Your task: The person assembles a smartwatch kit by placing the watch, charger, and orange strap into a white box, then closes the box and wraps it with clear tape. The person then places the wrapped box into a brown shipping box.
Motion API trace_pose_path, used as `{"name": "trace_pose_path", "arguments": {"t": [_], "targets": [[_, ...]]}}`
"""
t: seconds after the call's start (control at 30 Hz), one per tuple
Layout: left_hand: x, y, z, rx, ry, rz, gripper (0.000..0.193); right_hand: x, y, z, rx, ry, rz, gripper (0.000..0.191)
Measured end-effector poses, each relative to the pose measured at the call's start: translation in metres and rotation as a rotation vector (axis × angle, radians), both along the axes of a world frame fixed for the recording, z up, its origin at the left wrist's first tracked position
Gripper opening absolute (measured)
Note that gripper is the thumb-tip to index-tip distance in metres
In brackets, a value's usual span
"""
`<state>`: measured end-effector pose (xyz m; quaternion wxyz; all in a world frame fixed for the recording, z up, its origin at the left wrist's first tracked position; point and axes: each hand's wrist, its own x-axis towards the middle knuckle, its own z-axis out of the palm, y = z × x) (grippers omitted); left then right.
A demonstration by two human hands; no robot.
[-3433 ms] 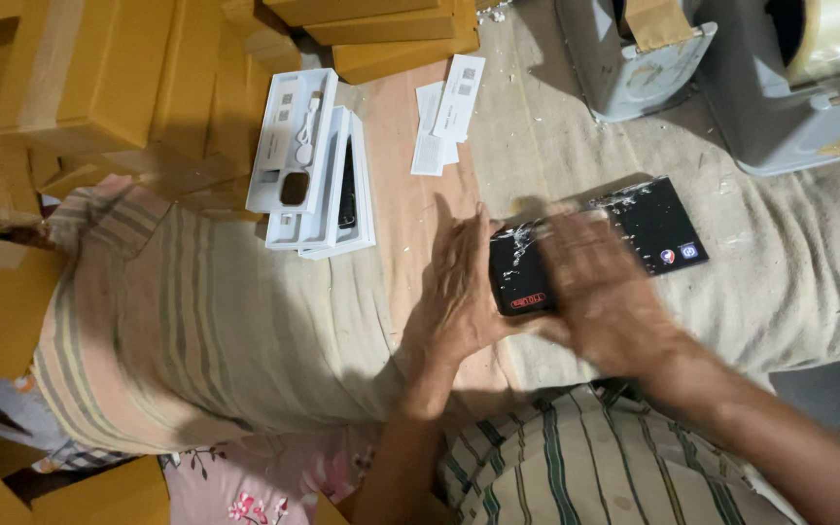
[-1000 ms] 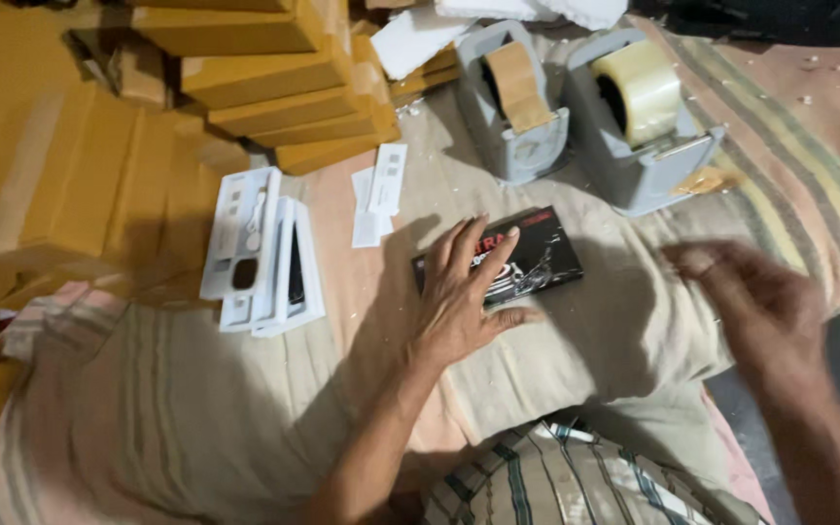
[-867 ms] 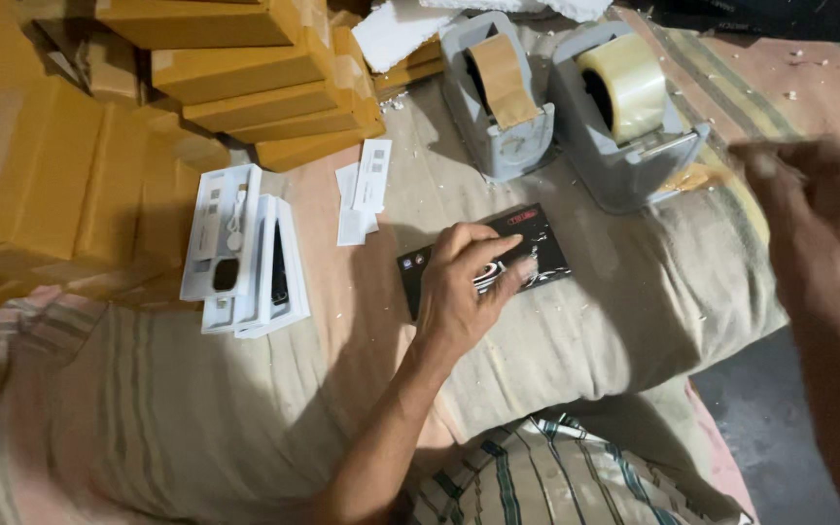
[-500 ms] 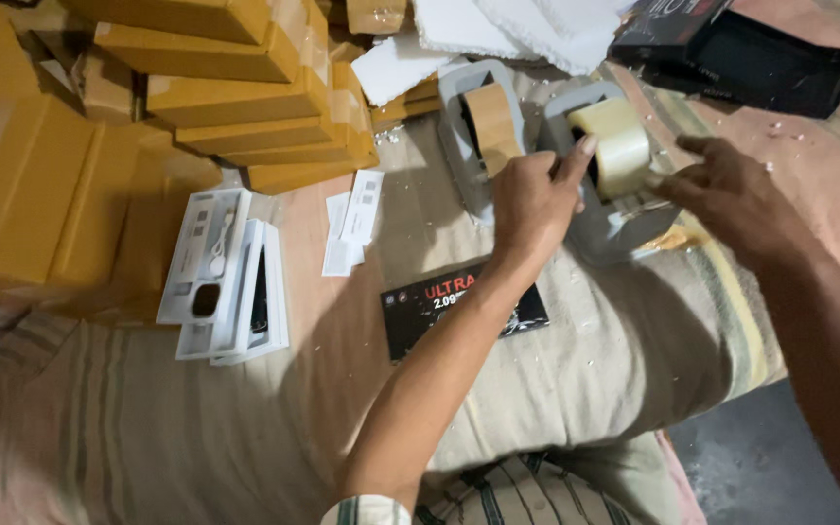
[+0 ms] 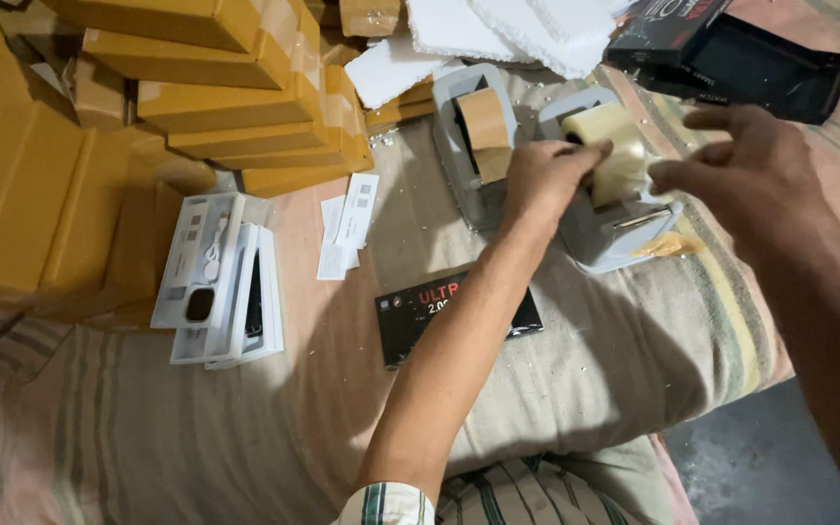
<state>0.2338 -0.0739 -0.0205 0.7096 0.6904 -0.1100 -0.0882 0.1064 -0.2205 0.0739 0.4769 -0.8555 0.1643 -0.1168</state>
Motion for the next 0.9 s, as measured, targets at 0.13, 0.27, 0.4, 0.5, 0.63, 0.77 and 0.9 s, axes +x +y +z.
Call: {"name": "trace_pose_path", "arguments": {"t": [0.13, 0.27, 0.4, 0.5, 0.63, 0.77, 0.9], "targets": [[-0.014, 0.005, -0.015, -0.05, 0.042, -0.083, 0.028, -0.032, -0.001, -0.016, 0.117, -0.032, -0.005, 0.068], [-0.024, 0.009, -0.018, -0.139, 0.047, -0.119, 0.026, -0.05, 0.002, -0.04, 0.261, -0.084, -0.021, 0.067], [-0.03, 0.015, -0.015, -0.103, 0.047, -0.117, 0.029, -0.053, 0.004, -0.047, 0.196, -0.023, -0.075, 0.064], [-0.032, 0.017, -0.011, -0.129, 0.023, -0.125, 0.032, -0.055, 0.003, -0.048, 0.229, -0.021, -0.099, 0.064], [-0.036, 0.023, -0.006, -0.018, -0.009, -0.116, 0.035, -0.057, -0.001, -0.055, 0.336, -0.09, -0.05, 0.063], [-0.041, 0.028, -0.001, 0.015, -0.024, -0.12, 0.037, -0.059, -0.002, -0.062, 0.333, -0.129, -0.045, 0.059], [-0.043, 0.029, 0.0, 0.038, -0.016, -0.119, 0.037, -0.059, -0.004, -0.06, 0.378, -0.191, -0.011, 0.057]]}}
